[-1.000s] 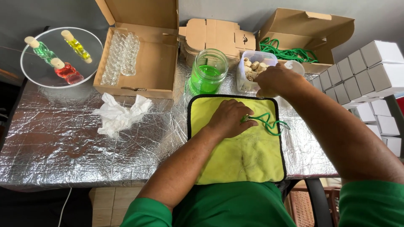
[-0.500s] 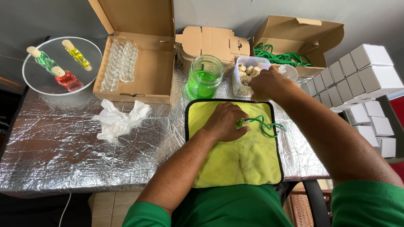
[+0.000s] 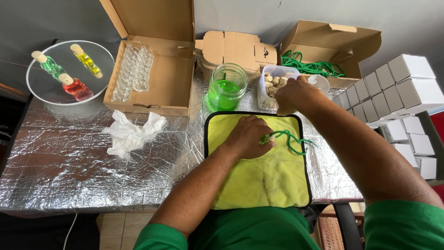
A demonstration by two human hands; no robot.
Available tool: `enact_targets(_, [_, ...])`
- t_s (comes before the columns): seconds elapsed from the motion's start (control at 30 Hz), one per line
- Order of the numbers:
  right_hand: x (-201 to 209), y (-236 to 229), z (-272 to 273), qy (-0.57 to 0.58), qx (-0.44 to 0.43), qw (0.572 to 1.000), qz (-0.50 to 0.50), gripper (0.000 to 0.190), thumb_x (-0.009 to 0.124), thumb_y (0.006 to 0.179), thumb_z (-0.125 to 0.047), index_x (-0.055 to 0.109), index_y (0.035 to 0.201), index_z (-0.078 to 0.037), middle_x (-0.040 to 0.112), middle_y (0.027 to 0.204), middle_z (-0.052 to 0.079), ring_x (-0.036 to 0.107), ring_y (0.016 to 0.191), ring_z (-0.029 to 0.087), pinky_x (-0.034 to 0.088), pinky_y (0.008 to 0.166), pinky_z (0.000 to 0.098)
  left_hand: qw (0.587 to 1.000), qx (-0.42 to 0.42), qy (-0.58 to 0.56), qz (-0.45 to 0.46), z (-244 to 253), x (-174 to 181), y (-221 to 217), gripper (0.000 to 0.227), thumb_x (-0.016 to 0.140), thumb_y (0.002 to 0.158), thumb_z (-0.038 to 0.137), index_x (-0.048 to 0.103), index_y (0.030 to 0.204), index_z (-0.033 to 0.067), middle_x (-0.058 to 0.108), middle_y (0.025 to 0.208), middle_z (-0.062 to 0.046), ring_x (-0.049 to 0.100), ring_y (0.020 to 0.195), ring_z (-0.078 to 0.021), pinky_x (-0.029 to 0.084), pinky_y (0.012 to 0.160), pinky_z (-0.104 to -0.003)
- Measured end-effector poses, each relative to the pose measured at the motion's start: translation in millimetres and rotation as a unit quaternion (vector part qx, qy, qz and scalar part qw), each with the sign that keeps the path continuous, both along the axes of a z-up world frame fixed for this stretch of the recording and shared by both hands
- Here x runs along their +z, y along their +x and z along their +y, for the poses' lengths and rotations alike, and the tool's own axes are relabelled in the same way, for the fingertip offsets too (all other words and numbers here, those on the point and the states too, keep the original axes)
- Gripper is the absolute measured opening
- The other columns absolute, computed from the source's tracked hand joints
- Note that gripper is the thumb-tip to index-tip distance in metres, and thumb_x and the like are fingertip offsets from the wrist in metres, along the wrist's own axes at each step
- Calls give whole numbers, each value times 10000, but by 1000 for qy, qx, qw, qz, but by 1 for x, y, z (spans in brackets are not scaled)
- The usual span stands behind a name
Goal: The person is assembling perfume bottle caps by threading a green string through a small wooden piece on a workspace.
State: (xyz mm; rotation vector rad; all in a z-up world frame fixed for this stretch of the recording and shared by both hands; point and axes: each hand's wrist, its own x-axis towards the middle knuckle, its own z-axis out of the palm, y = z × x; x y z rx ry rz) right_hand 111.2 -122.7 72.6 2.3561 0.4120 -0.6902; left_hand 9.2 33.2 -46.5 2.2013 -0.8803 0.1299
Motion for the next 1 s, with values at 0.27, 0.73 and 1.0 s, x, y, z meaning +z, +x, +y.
enact_targets(0.27, [11, -11, 4, 7, -21, 1000, 16, 436, 601, 949, -513, 784, 1212, -218, 773, 1210, 54, 634, 1252, 293, 408, 1059, 473, 1000, -11, 10, 9, 0, 3, -1, 392, 689, 813, 433, 778, 1089, 169, 723, 1049, -53, 635, 1123, -281, 463, 972, -447])
enact_targets(0.73, [0, -9, -4, 64, -14, 997, -33, 404, 646, 922, -464, 791, 1155, -167, 781, 1124, 83, 649, 1207, 307, 383, 1065, 486, 1000, -12, -12, -13, -1, -2, 0, 381, 700, 812, 417, 781, 1069, 148, 729, 1037, -71, 649, 1086, -291, 477, 922, -448])
enact_targets(1.0, [5, -10, -1, 53, -22, 998, -17, 455, 711, 882, -515, 785, 1178, -178, 772, 1157, 73, 625, 1235, 303, 377, 1072, 478, 1000, -10, -3, -3, 0, 0, -1, 392, 695, 813, 428, 781, 1083, 157, 726, 1052, -71, 641, 1094, -288, 471, 943, -440])
